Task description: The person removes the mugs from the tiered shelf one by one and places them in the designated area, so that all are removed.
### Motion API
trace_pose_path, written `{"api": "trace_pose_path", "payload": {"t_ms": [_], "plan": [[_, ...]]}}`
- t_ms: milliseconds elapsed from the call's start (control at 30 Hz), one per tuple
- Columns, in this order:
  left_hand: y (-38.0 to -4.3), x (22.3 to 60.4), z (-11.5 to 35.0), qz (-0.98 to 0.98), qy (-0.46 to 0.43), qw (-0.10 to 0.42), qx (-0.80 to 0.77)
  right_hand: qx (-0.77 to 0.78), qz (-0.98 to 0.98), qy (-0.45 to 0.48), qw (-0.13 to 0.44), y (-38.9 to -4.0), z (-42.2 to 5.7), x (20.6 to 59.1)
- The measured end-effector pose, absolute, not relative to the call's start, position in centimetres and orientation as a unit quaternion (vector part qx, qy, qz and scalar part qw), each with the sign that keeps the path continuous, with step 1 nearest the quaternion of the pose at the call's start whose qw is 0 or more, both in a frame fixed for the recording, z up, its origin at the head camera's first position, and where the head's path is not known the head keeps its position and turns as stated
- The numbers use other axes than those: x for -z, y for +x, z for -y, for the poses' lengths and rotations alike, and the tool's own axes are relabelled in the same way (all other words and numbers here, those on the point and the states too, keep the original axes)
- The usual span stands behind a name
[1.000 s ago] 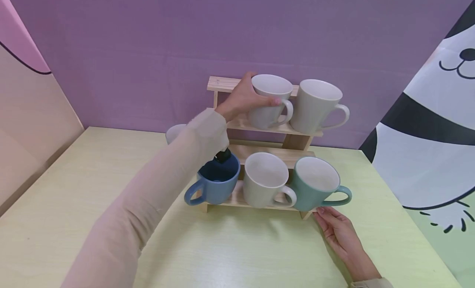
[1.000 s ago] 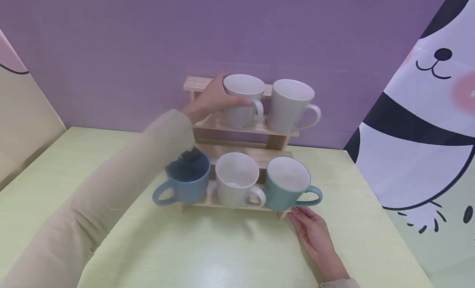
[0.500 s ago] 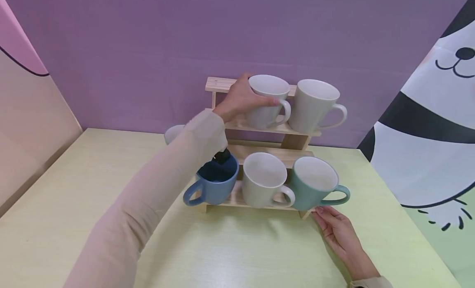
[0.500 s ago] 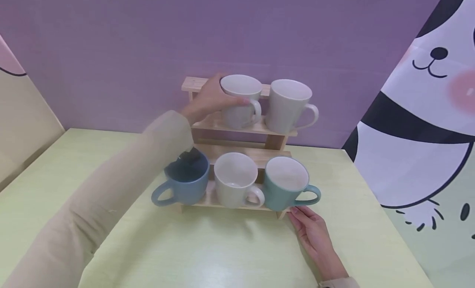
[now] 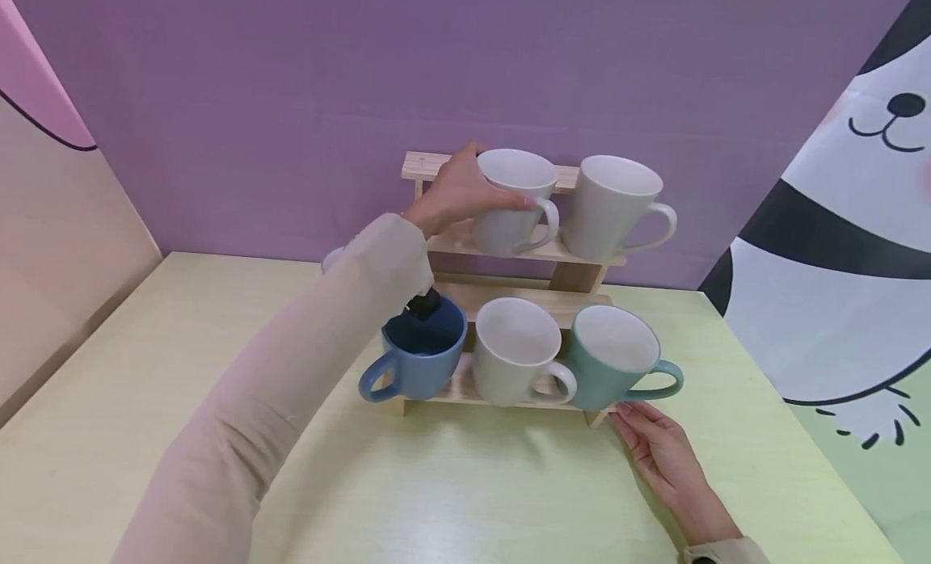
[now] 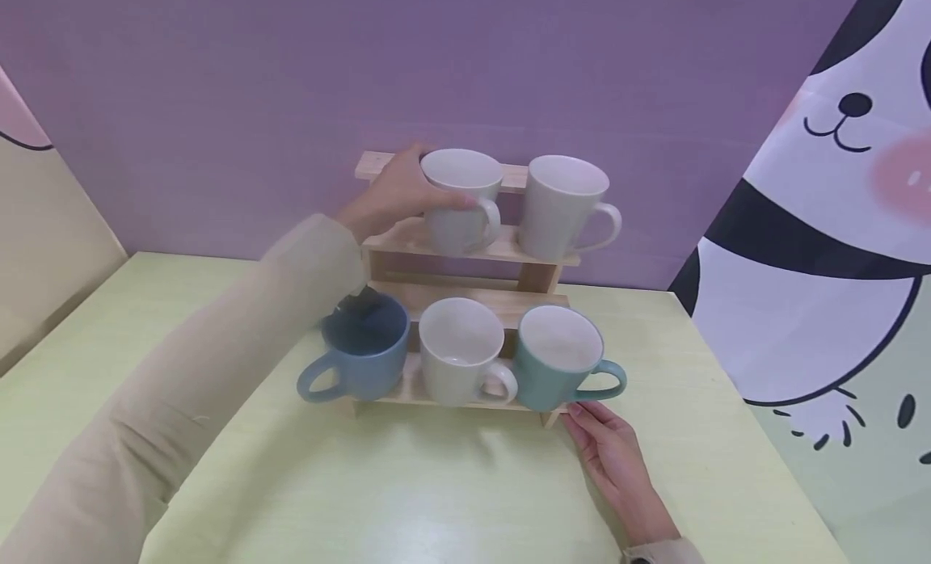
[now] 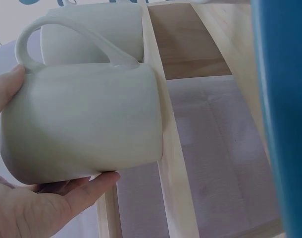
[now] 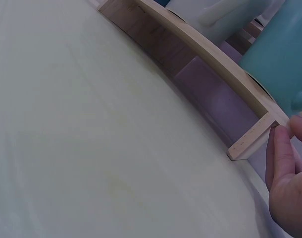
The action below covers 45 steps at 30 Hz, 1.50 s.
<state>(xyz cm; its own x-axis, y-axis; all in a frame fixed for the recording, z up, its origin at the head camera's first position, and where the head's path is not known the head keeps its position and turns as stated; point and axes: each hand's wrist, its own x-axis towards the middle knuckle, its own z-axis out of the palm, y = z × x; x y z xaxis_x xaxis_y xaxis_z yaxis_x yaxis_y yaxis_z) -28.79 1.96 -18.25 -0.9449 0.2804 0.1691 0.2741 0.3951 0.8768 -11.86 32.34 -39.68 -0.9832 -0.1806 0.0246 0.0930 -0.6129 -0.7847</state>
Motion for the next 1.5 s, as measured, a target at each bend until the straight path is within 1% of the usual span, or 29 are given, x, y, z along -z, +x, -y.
{"api": "trace_pose_path", "payload": {"t_ms": [900,1500], "plan": [[-28.4,17.7,1.9,-0.843,0.13,-0.024,-0.521,0.904,-0.417,-0.053,0.081,-12.2,-32.5,39.5],[-27.7,16.4,4.8,-0.848,0.116,-0.036,-0.515,0.911,-0.399,-0.053,0.09,-12.2,-32.8,39.3]]}}
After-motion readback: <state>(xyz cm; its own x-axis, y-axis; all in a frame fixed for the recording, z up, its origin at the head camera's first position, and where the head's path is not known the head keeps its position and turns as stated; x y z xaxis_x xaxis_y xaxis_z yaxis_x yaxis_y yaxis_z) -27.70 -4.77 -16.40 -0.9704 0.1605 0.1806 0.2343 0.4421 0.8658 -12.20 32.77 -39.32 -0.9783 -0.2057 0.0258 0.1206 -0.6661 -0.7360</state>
